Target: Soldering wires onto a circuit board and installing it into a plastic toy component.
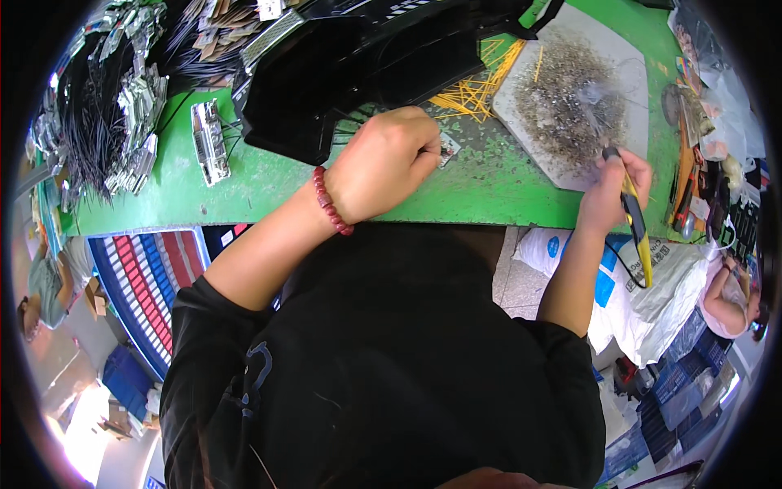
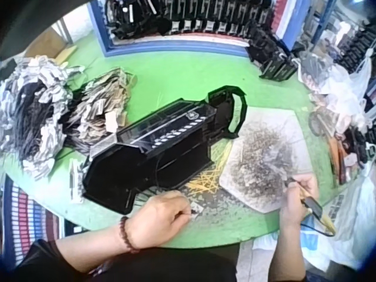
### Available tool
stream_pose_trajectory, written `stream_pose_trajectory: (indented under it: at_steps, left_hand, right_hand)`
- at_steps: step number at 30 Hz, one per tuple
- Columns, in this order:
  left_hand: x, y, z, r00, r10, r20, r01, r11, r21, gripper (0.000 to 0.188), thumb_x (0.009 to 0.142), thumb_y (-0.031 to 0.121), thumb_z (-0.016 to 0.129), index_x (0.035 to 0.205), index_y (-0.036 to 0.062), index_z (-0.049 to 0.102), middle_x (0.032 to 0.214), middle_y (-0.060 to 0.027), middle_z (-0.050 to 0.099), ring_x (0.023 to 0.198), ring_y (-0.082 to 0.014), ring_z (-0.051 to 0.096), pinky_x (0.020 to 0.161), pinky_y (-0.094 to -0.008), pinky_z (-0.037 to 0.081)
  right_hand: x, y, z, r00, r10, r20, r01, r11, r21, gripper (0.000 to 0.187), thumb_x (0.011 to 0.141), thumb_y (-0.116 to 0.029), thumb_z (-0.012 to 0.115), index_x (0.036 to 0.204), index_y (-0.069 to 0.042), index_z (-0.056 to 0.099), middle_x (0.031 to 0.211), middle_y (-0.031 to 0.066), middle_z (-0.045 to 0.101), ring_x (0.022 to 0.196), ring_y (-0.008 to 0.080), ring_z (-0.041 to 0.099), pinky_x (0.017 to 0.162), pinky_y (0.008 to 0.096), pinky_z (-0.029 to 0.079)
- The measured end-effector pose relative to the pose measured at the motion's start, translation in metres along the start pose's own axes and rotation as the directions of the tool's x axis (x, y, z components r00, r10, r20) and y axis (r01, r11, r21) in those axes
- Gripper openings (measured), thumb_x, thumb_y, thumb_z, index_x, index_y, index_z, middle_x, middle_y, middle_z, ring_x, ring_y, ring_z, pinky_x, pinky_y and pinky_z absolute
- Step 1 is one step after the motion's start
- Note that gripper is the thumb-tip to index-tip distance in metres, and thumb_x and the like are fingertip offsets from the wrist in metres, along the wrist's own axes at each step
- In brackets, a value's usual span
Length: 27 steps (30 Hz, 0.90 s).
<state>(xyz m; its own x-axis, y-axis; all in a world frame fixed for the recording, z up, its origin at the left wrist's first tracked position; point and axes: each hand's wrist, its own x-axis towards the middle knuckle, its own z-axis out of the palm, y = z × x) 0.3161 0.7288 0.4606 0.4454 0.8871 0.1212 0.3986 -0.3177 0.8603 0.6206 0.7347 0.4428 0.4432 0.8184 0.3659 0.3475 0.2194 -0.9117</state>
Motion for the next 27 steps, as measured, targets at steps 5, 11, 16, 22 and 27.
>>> stream_pose_trajectory:
  at_steps: [5,11,16,22,27]
  left_hand:
    - [-0.002,-0.001,0.004,1.000,0.008,-0.022,-0.007,0.999,0.043,0.007,0.077,-0.001,0.065,0.078,-0.0014,0.058,0.078,-0.0126,0.058,0.069,-0.0265,0.060,0.061,-0.0334,0.048]
    - [-0.001,0.003,0.005,0.999,-0.001,-0.032,0.004,0.996,0.095,0.007,0.076,-0.002,0.064,0.077,-0.0014,0.057,0.079,-0.0138,0.058,0.072,-0.0300,0.059,0.063,-0.0351,0.048]
    - [-0.003,0.002,0.009,0.998,0.017,-0.061,-0.010,0.994,0.111,0.008,0.075,-0.002,0.064,0.076,-0.0013,0.056,0.079,-0.0144,0.058,0.074,-0.0327,0.059,0.065,-0.0370,0.049]
    - [-0.003,0.003,0.009,0.998,0.010,-0.057,-0.003,0.993,0.122,0.008,0.075,-0.003,0.064,0.076,-0.0014,0.056,0.079,-0.0142,0.058,0.073,-0.0332,0.059,0.064,-0.0375,0.049]
    - [-0.002,0.003,0.009,0.999,0.005,-0.050,0.001,0.993,0.118,0.008,0.075,-0.004,0.064,0.076,-0.0016,0.056,0.079,-0.0142,0.057,0.073,-0.0329,0.059,0.063,-0.0373,0.049]
  right_hand:
    - [-0.055,-0.033,0.018,0.967,-0.015,0.253,-0.041,0.976,0.212,0.024,0.081,-0.018,0.061,0.090,0.003,0.053,0.077,0.0099,0.054,0.059,0.0136,0.053,0.056,0.0237,0.045]
    - [-0.099,-0.040,0.026,0.895,0.015,0.446,-0.172,0.934,0.314,0.029,0.083,-0.021,0.071,0.092,0.000,0.053,0.073,0.0039,0.052,0.063,0.0085,0.043,0.057,0.0236,0.034]
    - [-0.102,-0.035,0.020,0.894,-0.023,0.448,-0.113,0.955,0.274,0.027,0.082,-0.020,0.071,0.090,0.000,0.054,0.072,0.0052,0.054,0.062,0.0095,0.045,0.055,0.0239,0.034]
    - [-0.099,-0.036,0.021,0.869,-0.080,0.488,-0.051,0.967,0.250,0.026,0.081,-0.018,0.071,0.091,0.000,0.055,0.073,0.0066,0.055,0.059,0.0112,0.045,0.053,0.0246,0.035]
    - [-0.097,-0.035,0.022,0.851,-0.109,0.514,-0.008,0.975,0.220,0.024,0.080,-0.015,0.070,0.092,0.000,0.055,0.073,0.0075,0.056,0.059,0.0117,0.047,0.052,0.0251,0.036]
